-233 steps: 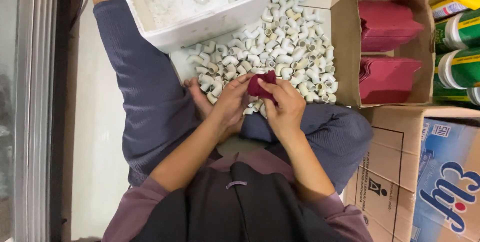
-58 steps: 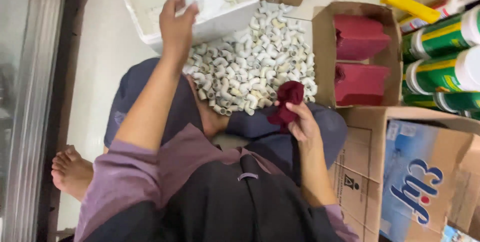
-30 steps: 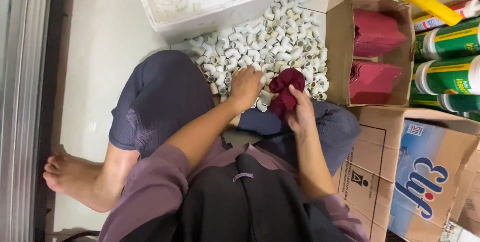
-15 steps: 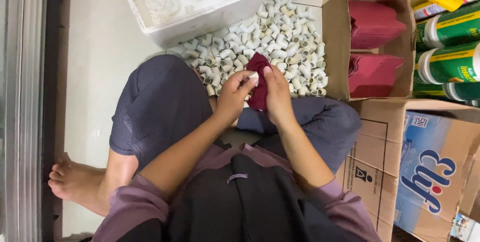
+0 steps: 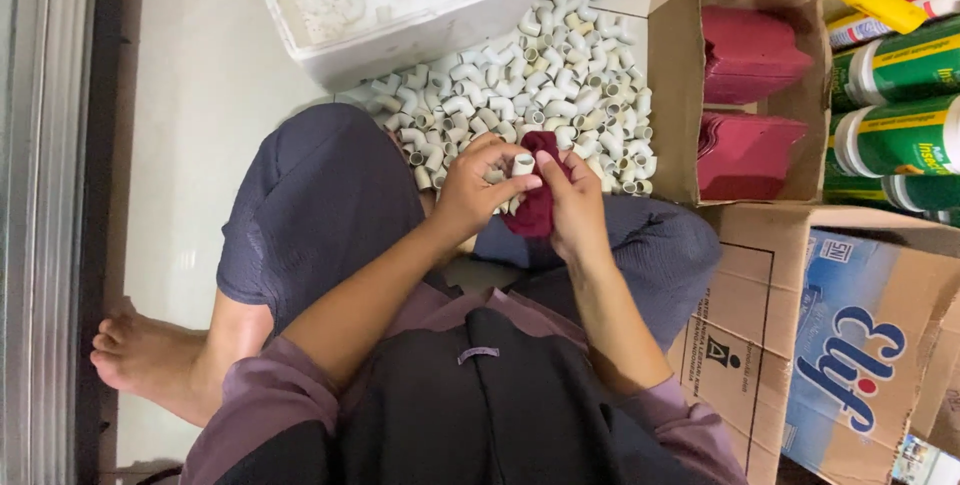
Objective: The person sits on the floor and wipes white plastic pipe fittings with a red cloth. They pick up fittings from a pile on the floor, clean them, and place them into a white plastic container.
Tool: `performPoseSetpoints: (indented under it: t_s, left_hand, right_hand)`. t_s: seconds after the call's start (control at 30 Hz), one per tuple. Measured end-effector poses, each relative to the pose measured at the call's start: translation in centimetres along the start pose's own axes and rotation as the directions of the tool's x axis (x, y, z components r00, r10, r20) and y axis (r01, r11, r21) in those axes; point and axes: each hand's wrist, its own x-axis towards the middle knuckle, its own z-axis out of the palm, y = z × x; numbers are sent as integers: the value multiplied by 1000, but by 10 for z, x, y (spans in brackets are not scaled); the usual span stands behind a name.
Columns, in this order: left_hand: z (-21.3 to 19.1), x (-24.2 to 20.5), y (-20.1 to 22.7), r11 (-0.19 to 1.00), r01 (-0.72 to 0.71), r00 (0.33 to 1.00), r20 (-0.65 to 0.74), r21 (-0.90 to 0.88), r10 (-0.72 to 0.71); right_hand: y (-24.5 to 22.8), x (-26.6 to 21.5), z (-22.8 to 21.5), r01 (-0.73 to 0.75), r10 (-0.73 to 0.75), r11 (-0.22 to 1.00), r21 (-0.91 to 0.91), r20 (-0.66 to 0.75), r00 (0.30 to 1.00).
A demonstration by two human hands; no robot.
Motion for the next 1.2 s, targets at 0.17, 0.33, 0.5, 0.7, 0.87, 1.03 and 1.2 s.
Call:
performPoseSetpoints:
  t_s: [0.17,0.33,0.5,0.7,0.87,1.03,1.2]
  left_hand:
    - [-10,6,21,989,-127,990,66,78,122]
    - [-19,5,26,993,-86,992,102,80,77]
    - [-13,7,22,999,-47,984,174,-13,48]
    - [-17,9,31,1000,-27,975,222,4,25]
    - [8,0,14,949,261,960,-51,-178,-274]
    - [33,-16,-35,747,471,832,-45,-470,-553]
    - [20,-21,-85,702,510,827,58,-497,-560]
  right_hand:
    - [2,8,-25,-252,233,955,160,129,964]
    - [-11,-8,-23,-254,232,965,60,248,941]
    - [38,25,-50,-336,291,933,126,282,914]
    - [43,28,-57,-486,320,821,301,462,827]
    - [30,20,-39,-62,8,969,239,220,975]
    - [42,7,-28,466,-562,711,-527,-26,827]
    - [11,-11,-4,204,-238,948,-246,-119,964]
